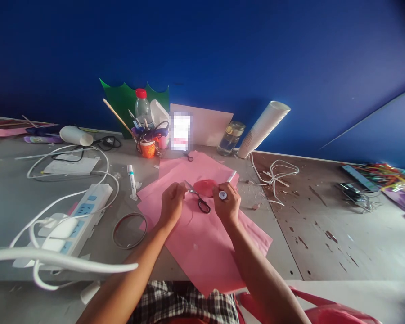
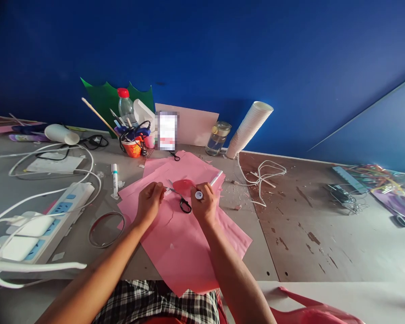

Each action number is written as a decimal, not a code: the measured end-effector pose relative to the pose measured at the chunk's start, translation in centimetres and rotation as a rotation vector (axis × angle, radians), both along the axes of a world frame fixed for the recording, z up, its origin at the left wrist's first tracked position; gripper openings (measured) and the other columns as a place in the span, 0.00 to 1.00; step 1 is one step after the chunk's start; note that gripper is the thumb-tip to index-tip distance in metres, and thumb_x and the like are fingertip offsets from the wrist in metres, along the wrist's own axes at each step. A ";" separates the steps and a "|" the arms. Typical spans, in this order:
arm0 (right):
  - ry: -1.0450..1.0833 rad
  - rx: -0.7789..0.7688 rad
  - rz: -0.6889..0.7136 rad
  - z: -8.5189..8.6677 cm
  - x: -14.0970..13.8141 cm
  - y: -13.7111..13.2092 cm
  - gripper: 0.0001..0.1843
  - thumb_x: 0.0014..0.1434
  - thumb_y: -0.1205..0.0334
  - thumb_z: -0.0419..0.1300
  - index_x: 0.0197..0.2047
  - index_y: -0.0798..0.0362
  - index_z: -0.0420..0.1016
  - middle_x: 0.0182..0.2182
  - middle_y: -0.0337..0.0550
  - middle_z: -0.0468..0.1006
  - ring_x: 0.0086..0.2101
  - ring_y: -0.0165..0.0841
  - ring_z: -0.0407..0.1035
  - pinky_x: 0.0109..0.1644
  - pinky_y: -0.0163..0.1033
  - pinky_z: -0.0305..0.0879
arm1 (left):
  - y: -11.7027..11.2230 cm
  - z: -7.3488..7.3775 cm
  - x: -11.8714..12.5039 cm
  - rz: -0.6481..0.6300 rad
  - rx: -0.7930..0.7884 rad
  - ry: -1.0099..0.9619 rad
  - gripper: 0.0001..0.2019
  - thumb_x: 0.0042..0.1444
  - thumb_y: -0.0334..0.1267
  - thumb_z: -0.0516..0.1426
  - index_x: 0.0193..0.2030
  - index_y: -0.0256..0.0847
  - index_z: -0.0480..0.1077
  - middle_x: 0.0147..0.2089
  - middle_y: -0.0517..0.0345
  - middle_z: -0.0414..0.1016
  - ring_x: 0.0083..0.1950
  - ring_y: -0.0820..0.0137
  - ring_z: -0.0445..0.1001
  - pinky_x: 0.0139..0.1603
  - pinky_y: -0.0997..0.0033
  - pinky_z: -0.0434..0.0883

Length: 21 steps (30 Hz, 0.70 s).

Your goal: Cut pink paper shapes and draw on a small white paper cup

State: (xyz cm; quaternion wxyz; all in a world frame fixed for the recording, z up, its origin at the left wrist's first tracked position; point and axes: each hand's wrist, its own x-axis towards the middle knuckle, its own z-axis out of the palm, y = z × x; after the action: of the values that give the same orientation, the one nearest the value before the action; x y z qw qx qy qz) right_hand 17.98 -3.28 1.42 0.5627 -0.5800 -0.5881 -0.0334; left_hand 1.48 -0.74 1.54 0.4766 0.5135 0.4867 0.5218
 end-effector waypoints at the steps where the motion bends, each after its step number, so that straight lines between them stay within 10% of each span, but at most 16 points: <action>1: -0.058 0.082 -0.013 0.0 0.0 0.0 0.13 0.62 0.65 0.59 0.25 0.50 0.66 0.22 0.36 0.69 0.24 0.29 0.64 0.30 0.35 0.63 | 0.0 0.1 0.1 -0.063 -0.075 -0.095 0.23 0.61 0.57 0.56 0.25 0.39 0.68 0.20 0.63 0.61 0.23 0.74 0.60 0.26 0.73 0.58; 7: -0.319 0.285 0.084 -0.3 0.2 -0.4 0.13 0.60 0.74 0.58 0.44 0.49 0.76 0.36 0.44 0.74 0.33 0.33 0.72 0.37 0.38 0.70 | 0.0 1.1 0.5 -0.457 -0.511 -0.701 0.31 0.54 0.67 0.59 0.36 0.33 0.77 0.32 0.47 0.79 0.32 0.65 0.77 0.37 0.66 0.73; 14: -0.475 0.112 0.363 -0.3 -0.5 -0.6 0.18 0.55 0.76 0.56 0.45 0.50 0.76 0.38 0.46 0.71 0.33 0.34 0.69 0.34 0.39 0.70 | 1.0 0.1 -0.1 -0.295 -0.514 -0.877 0.11 0.44 0.34 0.72 0.31 0.34 0.76 0.31 0.55 0.80 0.34 0.70 0.77 0.41 0.69 0.72; 21: -0.090 0.013 0.291 -0.2 -0.4 -0.3 0.07 0.60 0.70 0.58 0.37 0.50 0.76 0.31 0.42 0.73 0.32 0.33 0.71 0.37 0.40 0.71 | 0.9 0.0 0.0 -0.220 -0.522 -0.797 0.15 0.37 0.35 0.74 0.27 0.36 0.74 0.30 0.57 0.80 0.33 0.70 0.77 0.41 0.68 0.72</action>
State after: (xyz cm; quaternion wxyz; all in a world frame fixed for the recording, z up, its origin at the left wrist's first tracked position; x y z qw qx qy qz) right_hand 17.56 -3.60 1.23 0.5385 -0.4828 -0.6904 0.0187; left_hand 1.47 0.15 1.58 0.7910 0.1853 0.3241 0.4848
